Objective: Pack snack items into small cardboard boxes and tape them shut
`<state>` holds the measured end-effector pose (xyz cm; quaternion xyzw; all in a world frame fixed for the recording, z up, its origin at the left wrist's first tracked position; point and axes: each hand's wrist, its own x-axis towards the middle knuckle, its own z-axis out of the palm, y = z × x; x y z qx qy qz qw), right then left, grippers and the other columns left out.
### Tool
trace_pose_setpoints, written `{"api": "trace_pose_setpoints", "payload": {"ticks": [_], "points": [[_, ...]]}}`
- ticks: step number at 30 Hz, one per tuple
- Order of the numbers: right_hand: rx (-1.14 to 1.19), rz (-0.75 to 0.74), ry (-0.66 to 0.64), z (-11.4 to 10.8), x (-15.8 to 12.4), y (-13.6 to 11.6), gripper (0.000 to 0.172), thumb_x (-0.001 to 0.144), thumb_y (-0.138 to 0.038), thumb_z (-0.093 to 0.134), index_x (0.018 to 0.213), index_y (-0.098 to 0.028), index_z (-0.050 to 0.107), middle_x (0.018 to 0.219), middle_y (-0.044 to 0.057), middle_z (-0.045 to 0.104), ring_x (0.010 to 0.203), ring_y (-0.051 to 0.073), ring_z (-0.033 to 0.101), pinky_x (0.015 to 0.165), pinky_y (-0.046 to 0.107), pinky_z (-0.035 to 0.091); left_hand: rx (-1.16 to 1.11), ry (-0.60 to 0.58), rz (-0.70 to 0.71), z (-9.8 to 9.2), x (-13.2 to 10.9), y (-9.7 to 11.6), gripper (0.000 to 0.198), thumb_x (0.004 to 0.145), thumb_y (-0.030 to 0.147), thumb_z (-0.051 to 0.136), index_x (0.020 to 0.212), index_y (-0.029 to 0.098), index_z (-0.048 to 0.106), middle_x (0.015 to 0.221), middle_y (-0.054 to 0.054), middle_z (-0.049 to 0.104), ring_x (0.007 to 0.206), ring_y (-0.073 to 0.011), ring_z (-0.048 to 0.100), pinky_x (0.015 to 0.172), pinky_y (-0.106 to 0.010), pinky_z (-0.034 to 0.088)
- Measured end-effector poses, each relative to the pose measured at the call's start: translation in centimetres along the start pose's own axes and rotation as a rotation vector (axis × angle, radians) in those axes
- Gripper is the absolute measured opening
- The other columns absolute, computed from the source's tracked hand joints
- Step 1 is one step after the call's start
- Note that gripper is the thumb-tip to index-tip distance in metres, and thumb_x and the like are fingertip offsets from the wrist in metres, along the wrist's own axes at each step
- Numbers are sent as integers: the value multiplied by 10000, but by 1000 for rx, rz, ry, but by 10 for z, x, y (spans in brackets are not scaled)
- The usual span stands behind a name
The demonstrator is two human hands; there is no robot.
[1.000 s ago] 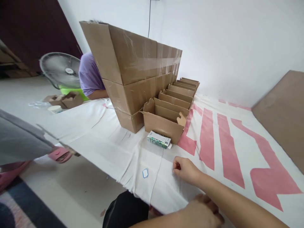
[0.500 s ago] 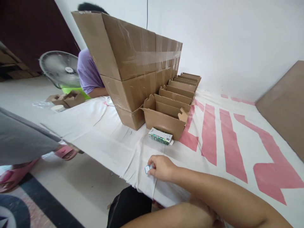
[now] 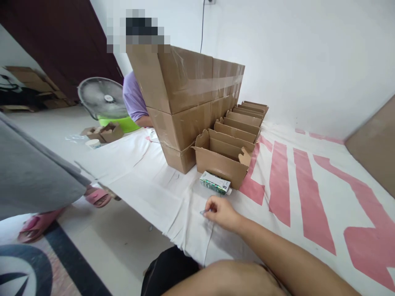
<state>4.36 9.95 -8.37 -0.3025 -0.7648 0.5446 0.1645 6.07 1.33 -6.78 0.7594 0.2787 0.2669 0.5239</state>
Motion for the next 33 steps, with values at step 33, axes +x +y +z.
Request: {"api": "trace_pose_setpoints", "payload": {"ticks": [33], "points": [[95, -162, 729, -28, 7, 52, 420, 856, -593, 516, 751, -195, 595, 648, 15, 607, 593, 174, 562, 564, 284, 467, -1101, 1378, 15, -82, -17, -14, 256, 619, 248, 784, 785, 149, 616, 672, 8, 651, 573, -82, 611, 549, -177, 450]]}}
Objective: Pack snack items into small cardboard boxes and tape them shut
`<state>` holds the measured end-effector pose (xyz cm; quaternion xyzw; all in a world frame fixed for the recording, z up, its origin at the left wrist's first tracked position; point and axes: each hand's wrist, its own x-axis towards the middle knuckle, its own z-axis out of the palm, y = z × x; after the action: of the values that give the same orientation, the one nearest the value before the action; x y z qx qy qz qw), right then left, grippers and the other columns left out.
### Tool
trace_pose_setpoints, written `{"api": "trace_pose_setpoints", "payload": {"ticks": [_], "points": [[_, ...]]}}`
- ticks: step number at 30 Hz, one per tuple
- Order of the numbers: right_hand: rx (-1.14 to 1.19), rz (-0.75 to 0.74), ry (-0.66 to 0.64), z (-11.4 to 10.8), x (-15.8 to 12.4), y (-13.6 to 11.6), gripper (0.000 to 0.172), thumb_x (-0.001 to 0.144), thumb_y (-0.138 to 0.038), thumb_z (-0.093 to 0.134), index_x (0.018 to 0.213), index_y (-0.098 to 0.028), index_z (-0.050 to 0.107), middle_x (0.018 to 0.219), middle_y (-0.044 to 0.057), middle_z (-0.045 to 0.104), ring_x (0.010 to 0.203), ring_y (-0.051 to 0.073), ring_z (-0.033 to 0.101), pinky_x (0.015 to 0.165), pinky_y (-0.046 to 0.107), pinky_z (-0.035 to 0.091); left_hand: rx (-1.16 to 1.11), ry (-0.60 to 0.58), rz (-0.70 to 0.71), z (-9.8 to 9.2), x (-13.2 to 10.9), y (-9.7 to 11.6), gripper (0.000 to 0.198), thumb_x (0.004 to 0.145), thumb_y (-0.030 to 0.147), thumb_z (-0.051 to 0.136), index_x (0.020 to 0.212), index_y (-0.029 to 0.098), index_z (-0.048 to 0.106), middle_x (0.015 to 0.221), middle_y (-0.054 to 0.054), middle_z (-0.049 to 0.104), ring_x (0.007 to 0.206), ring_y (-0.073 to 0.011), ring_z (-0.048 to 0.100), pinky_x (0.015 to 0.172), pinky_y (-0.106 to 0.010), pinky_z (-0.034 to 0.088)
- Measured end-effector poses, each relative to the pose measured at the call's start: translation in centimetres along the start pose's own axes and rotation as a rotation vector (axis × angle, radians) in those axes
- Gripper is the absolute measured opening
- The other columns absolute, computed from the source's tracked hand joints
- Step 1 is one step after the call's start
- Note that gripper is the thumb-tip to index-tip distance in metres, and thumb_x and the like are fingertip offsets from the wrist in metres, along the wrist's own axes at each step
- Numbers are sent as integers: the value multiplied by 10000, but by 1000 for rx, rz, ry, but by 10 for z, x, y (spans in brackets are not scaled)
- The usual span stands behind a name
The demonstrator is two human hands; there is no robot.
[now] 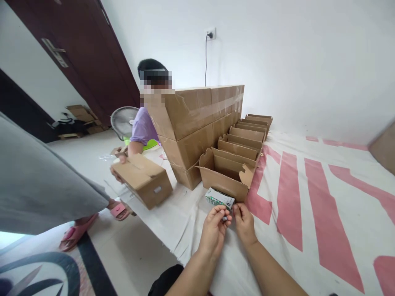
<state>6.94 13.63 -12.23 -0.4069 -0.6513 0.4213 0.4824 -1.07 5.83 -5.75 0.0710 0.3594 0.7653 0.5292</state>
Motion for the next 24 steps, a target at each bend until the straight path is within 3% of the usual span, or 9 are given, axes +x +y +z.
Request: {"api": "trace_pose_setpoints", "payload": {"ticks": [3, 6, 9, 12, 14, 16, 19, 22, 24], "points": [[-8, 2, -8, 0, 0, 0, 437, 832, -617, 520, 750, -194, 597, 649, 22, 624, 606, 187, 580, 554, 287, 473, 84, -92, -25, 5, -11, 5, 285, 603, 292, 822, 743, 122, 642, 660, -18, 658, 543, -102, 608, 522, -198, 433], [-22, 3, 0, -2, -3, 0, 424, 855, -595, 499, 758, -193, 592, 618, 7, 593, 571, 175, 549, 535, 285, 458, 224, -163, -19, -10, -25, 15, 338, 616, 378, 837, 754, 128, 656, 656, -23, 658, 533, -113, 605, 524, -214, 429], [-49, -65, 9, -2, -12, -5, 344, 879, -526, 522, 850, -192, 603, 713, 24, 622, 652, 185, 573, 616, 308, 488, 394, -101, 107, -51, -38, 35, 388, 651, 493, 804, 783, 160, 654, 641, -11, 647, 534, -119, 597, 533, -227, 435], [-100, -281, -70, 7, -24, -22, 342, 841, -467, 625, 1055, -206, 574, 904, 63, 651, 799, 219, 618, 708, 354, 532, 519, 132, 289, -103, -50, 68, 353, 688, 493, 780, 814, 184, 667, 666, -11, 652, 600, -136, 607, 588, -239, 463], [-142, -410, -173, 22, -29, -40, 621, 759, -492, 721, 1260, -215, 479, 1167, 133, 609, 1039, 293, 608, 830, 432, 541, 577, 263, 358, -134, -55, 91, 377, 659, 521, 785, 788, 186, 671, 654, -14, 655, 590, -144, 596, 585, -246, 466], [-200, -459, -276, 44, -30, -61, 1023, 623, -553, 813, 1442, -222, 297, 1447, 203, 403, 1304, 395, 437, 985, 553, 464, 590, 386, 391, -159, -55, 108, 417, 600, 543, 806, 768, 187, 669, 642, -13, 657, 583, -149, 587, 567, -245, 467], [-274, -429, -387, 81, -25, -90, 1367, 441, -563, 894, 1523, -251, 119, 1583, 215, 116, 1416, 474, 223, 1074, 655, 331, 550, 473, 425, -181, -50, 121, 420, 581, 536, 806, 754, 190, 645, 639, 1, 648, 587, -139, 579, 556, -233, 469], [-293, -364, -418, 101, -19, -110, 1210, 465, -433, 909, 1475, -258, 267, 1561, 196, 136, 1388, 465, 286, 1078, 623, 350, 557, 521, 465, -195, -38, 127, 406, 604, 520, 770, 772, 187, 610, 643, 9, 634, 573, -135, 577, 549, -243, 471], [-279, -341, -410, 93, -18, -116, 1005, 515, -335, 869, 1393, -239, 389, 1514, 180, 217, 1358, 433, 350, 1082, 576, 372, 596, 566, 501, -203, -27, 135, 410, 610, 520, 736, 795, 187, 584, 647, 12, 627, 564, -136, 580, 549, -253, 471]]}}
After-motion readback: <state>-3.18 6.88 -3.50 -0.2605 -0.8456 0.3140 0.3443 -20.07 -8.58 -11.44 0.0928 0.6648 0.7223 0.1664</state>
